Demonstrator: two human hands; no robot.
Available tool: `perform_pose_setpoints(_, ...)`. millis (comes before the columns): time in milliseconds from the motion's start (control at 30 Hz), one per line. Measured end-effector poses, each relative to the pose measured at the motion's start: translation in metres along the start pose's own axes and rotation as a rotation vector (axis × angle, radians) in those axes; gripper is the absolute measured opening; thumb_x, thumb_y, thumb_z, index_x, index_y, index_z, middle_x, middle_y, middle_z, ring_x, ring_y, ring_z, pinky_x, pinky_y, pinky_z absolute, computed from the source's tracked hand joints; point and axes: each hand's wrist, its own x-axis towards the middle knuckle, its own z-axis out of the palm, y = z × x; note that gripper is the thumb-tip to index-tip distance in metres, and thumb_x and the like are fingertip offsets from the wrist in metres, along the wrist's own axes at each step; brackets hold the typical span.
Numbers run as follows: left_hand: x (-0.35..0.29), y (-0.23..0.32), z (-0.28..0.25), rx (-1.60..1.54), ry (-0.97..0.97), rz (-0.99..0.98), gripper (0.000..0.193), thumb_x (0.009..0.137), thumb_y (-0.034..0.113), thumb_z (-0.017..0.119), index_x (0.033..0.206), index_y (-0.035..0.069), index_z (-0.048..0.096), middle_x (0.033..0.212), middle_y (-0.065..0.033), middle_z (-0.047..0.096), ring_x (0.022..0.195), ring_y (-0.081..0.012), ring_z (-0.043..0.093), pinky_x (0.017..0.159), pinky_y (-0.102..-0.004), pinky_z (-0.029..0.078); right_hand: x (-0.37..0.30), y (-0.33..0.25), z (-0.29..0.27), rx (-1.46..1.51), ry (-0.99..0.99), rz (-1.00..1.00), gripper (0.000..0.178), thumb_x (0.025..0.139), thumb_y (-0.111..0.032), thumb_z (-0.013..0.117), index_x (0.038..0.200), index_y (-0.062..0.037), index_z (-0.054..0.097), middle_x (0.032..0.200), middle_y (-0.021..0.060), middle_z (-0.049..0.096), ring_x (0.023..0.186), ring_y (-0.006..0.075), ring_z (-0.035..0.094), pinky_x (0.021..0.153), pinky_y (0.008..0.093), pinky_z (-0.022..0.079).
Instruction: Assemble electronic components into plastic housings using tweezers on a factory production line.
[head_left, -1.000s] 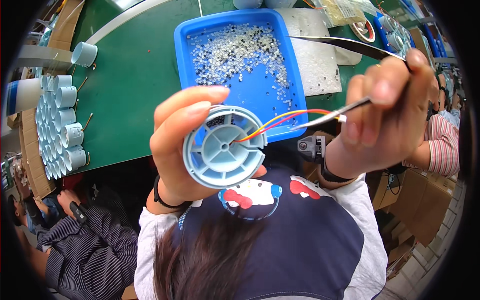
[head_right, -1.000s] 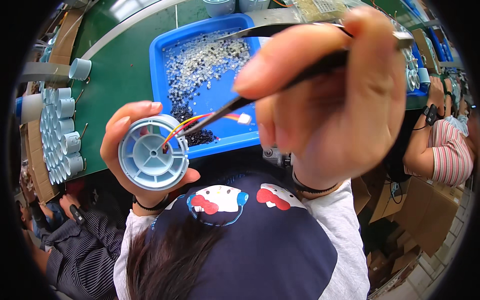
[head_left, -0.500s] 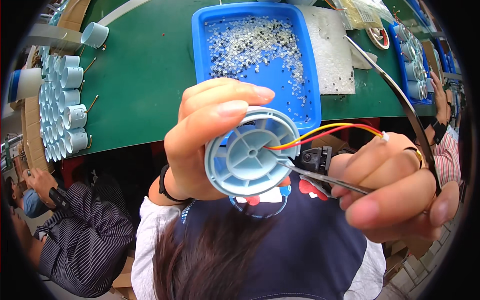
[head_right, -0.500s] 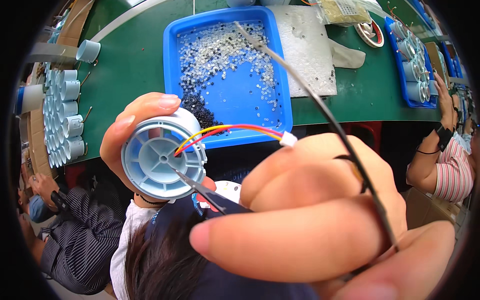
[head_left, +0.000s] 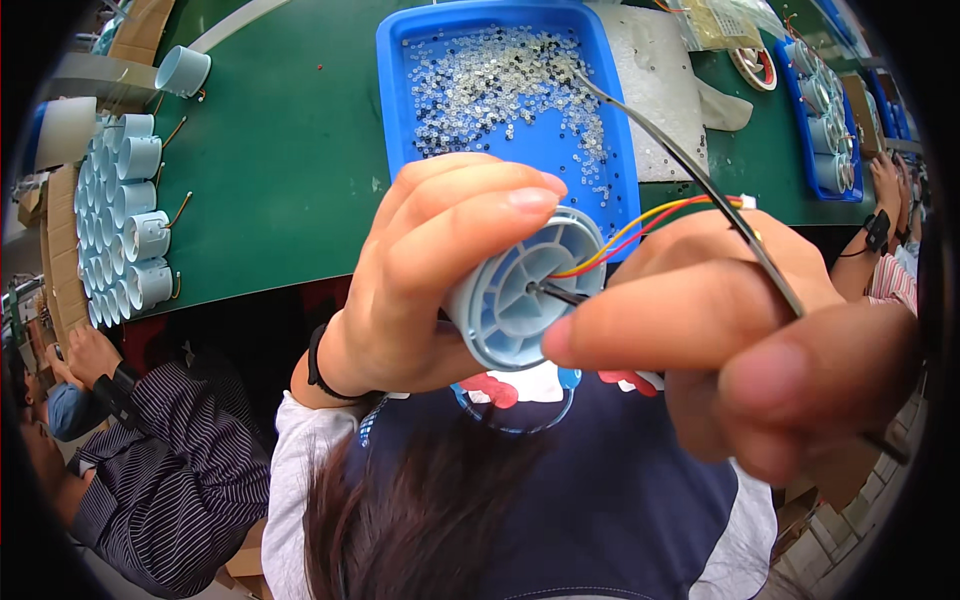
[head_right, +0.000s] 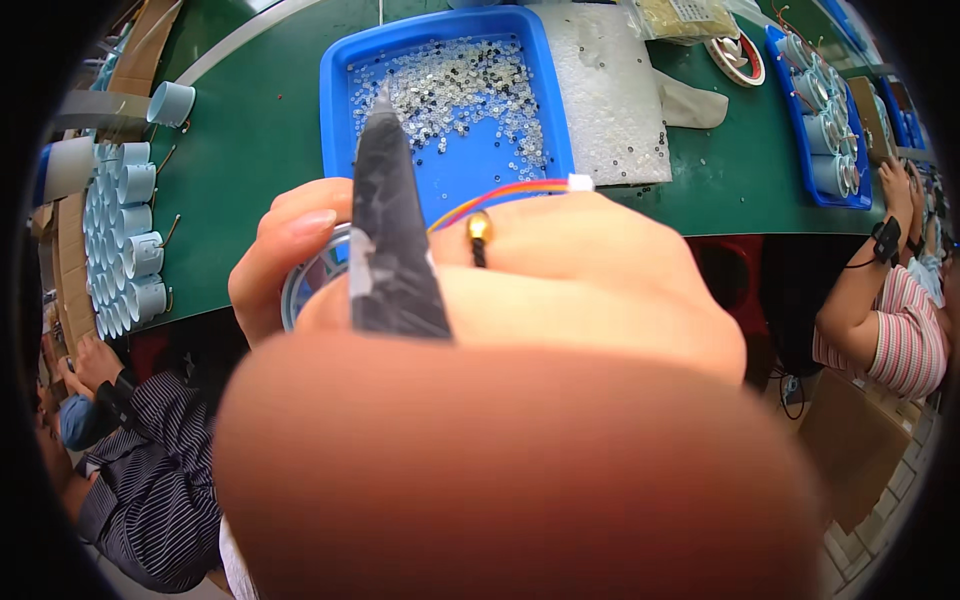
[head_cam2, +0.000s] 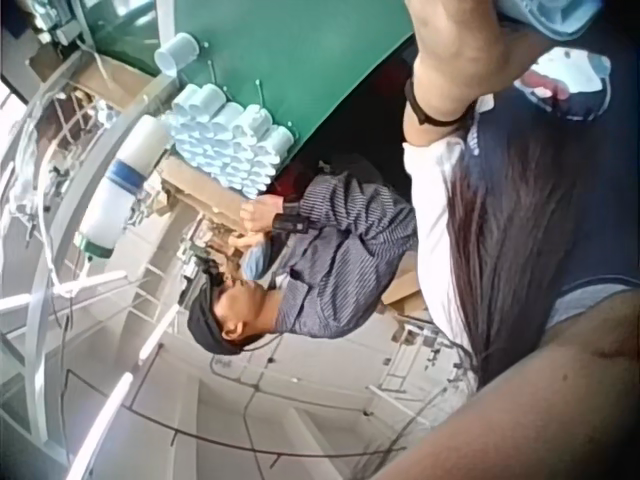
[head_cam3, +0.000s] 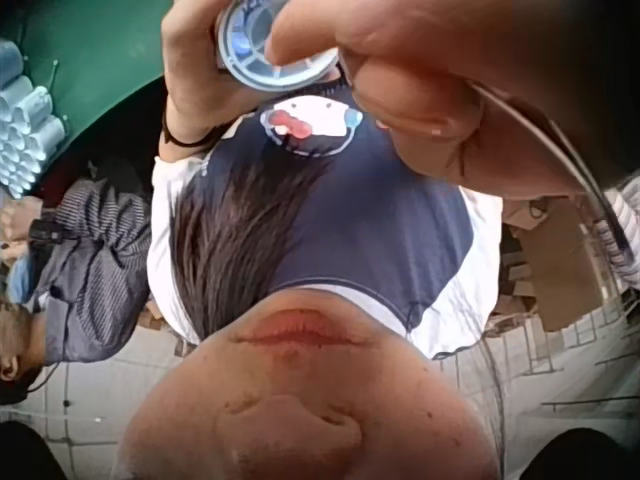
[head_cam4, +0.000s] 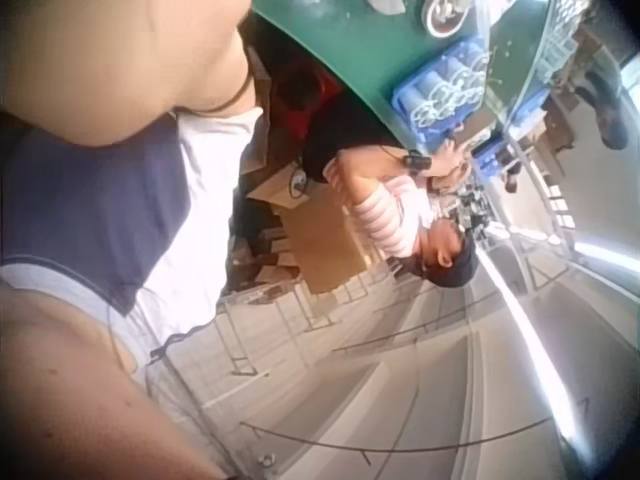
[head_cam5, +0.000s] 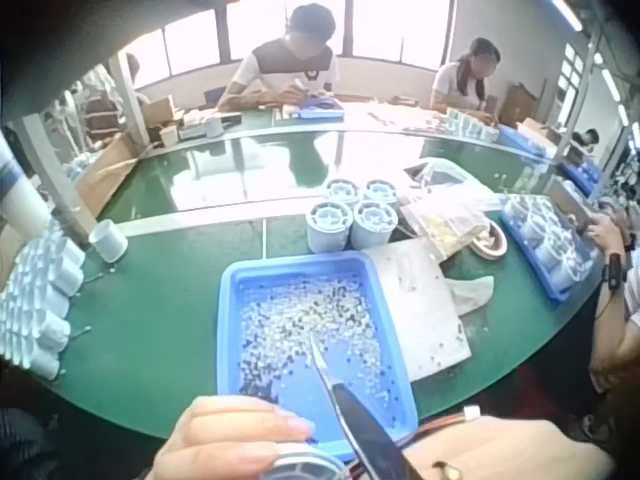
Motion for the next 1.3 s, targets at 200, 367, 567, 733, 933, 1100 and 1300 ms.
perform_pose_setpoints(200, 0.009, -0.005, -0.011, -0.038, -0.137, -0.087, 0.067, 0.056, 0.01, 0.076, 0.113, -0.001, 0.042, 0.098, -0.0154, 0.055, 0.087, -0.0283, 0.054, 0.073, -0.0343, 0.044, 0.03, 0.045, -0.001, -0.042, -0.242, 0.172, 0.032, 0.081, -0.001, 0.049, 0.107, -0.0065, 0.031, 0.087, 0.0294, 0.055, 0.056, 0.0251, 0.055, 0.05, 0.0354, 0.048)
perform_pose_setpoints(367, 0.007, -0.003, -0.016, -0.022, -0.179, -0.099, 0.067, 0.056, 0.011, 0.076, 0.112, -0.001, 0.043, 0.1, -0.0149, 0.055, 0.086, -0.0282, 0.054, 0.073, -0.0348, 0.044, 0.036, 0.05, 0.003, -0.174, -0.331, 0.136, 0.036, 0.076, 0.003, 0.051, 0.105, -0.0039, 0.031, 0.085, 0.0311, 0.055, 0.054, 0.0249, 0.055, 0.049, 0.0337, 0.049)
perform_pose_setpoints(567, 0.008, -0.004, -0.016, 0.006, -0.189, -0.073, 0.066, 0.056, 0.01, 0.076, 0.112, -0.001, 0.043, 0.099, -0.0149, 0.055, 0.085, -0.0287, 0.054, 0.073, -0.0355, 0.044, 0.026, 0.059, 0.013, -0.324, -0.308, -0.046, 0.041, 0.067, 0.007, 0.056, 0.1, 0.0005, 0.032, 0.083, 0.0305, 0.055, 0.051, 0.0212, 0.053, 0.046, 0.0311, 0.048)
perform_pose_setpoints(733, 0.01, 0.003, -0.014, 0.116, -0.183, -0.062, 0.064, 0.057, 0.008, 0.074, 0.112, -0.002, 0.043, 0.097, -0.016, 0.054, 0.084, -0.03, 0.054, 0.072, -0.0365, 0.044, 0.013, 0.064, 0.013, -0.341, -0.194, -0.155, 0.043, 0.069, 0.009, 0.054, 0.103, -0.0011, 0.03, 0.083, 0.0283, 0.056, 0.049, 0.0196, 0.052, 0.047, 0.0295, 0.048)
perform_pose_setpoints(933, 0.016, 0.012, -0.016, 0.199, -0.273, -0.074, 0.067, 0.054, 0.005, 0.072, 0.113, -0.005, 0.042, 0.096, -0.0185, 0.052, 0.082, -0.0323, 0.053, 0.072, -0.0386, 0.043, 0.01, 0.059, 0.004, -0.416, -0.199, -0.133, 0.041, 0.077, 0.006, 0.052, 0.108, -0.0021, 0.026, 0.085, 0.0239, 0.057, 0.053, 0.023, 0.056, 0.049, 0.0303, 0.049)
perform_pose_setpoints(1100, 0.018, 0.017, -0.019, 0.232, -0.315, -0.094, 0.069, 0.052, 0.005, 0.072, 0.113, -0.005, 0.042, 0.097, -0.019, 0.051, 0.082, -0.0339, 0.053, 0.072, -0.0392, 0.043, -0.009, 0.056, 0.015, -0.188, 0.122, 0.032, 0.035, 0.064, 0.008, 0.06, 0.094, -0.0017, 0.045, 0.087, 0.0256, 0.056, 0.056, 0.0222, 0.056, 0.048, 0.0283, 0.047)
perform_pose_setpoints(1300, 0.011, 0.029, -0.035, 0.19, -0.283, -0.494, 0.073, 0.055, 0.009, 0.078, 0.116, -0.001, 0.039, 0.102, -0.0153, 0.053, 0.092, -0.0255, 0.054, 0.079, -0.0337, 0.044, -0.007, 0.047, -0.02, -0.242, 0.343, -0.385, 0.022, 0.09, -0.013, 0.034, 0.11, -0.0039, 0.034, 0.097, 0.0299, 0.053, 0.054, 0.0243, 0.053, 0.048, 0.0358, 0.047)
